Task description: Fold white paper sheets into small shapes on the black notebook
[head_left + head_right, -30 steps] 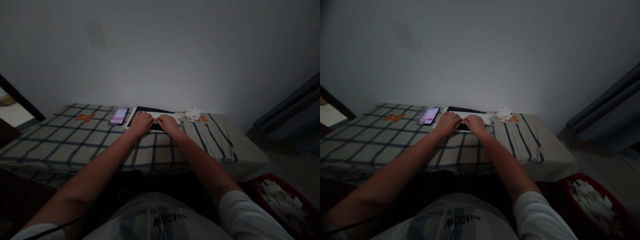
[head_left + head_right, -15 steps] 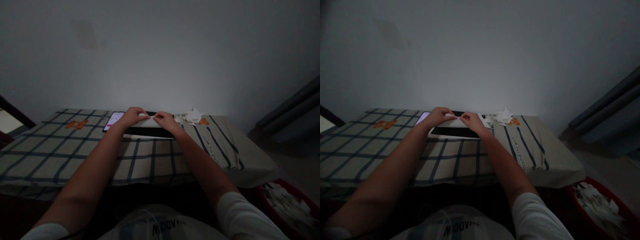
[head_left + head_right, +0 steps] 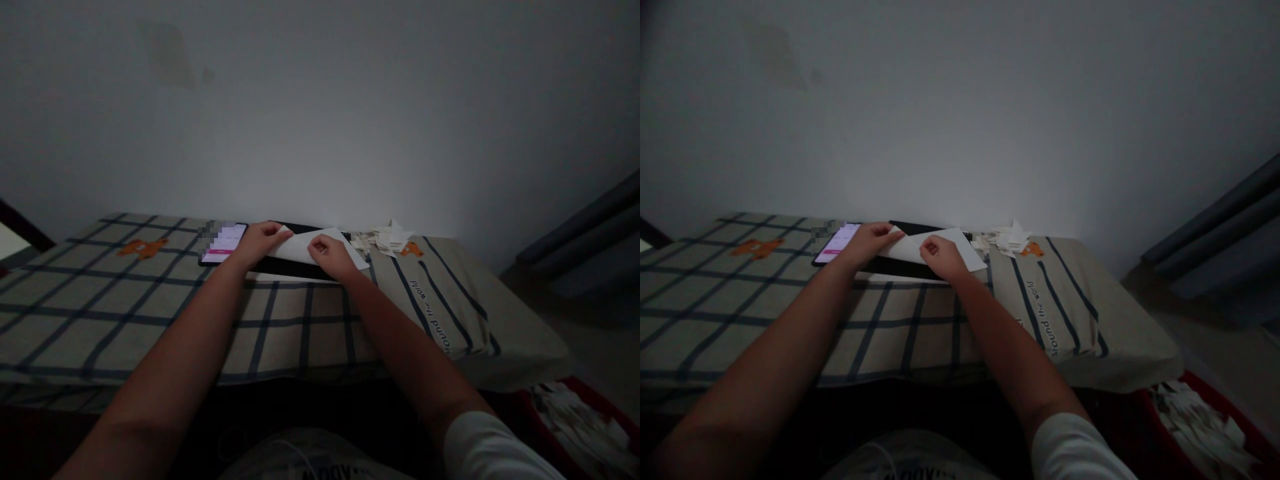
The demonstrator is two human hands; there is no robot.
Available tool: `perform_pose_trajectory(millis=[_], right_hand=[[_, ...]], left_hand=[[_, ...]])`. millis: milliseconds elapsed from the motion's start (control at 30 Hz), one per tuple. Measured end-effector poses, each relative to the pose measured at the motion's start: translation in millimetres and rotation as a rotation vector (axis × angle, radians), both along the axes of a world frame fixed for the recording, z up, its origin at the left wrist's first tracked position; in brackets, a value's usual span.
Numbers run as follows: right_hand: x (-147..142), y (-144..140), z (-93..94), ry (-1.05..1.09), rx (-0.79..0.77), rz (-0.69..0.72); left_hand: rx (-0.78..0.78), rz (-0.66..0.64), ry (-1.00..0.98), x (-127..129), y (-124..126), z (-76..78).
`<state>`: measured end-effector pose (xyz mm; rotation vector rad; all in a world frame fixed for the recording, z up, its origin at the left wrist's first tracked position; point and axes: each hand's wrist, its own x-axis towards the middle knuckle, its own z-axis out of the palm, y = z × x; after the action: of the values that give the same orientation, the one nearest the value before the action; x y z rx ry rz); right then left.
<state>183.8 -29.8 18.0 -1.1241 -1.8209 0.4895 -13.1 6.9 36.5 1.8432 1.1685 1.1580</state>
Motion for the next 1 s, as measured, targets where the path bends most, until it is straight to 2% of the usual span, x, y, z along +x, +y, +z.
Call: perform_pose_trajectory(millis=[133, 367, 667, 1000], right_hand=[[-8.2, -1.8, -0.3, 0.078, 0.02, -0.009], [-14.7, 2.9, -6.1, 0.216, -0.037, 0.019], [-9.2, -3.9, 5.0, 0.127, -0.08, 0.023], [-5.3, -4.7, 6.1, 0.038, -0.094, 0.052]], left_hand=[[0.041, -0.084, 0.049, 3.6, -3.5, 2.6], [0.119, -0.137, 0.134, 8.1, -8.3, 4.5], [0.179, -0.225, 0.143, 11.2, -12.2, 4.5], [0.102, -0.224, 0.083, 11.1, -10.5, 5.0]])
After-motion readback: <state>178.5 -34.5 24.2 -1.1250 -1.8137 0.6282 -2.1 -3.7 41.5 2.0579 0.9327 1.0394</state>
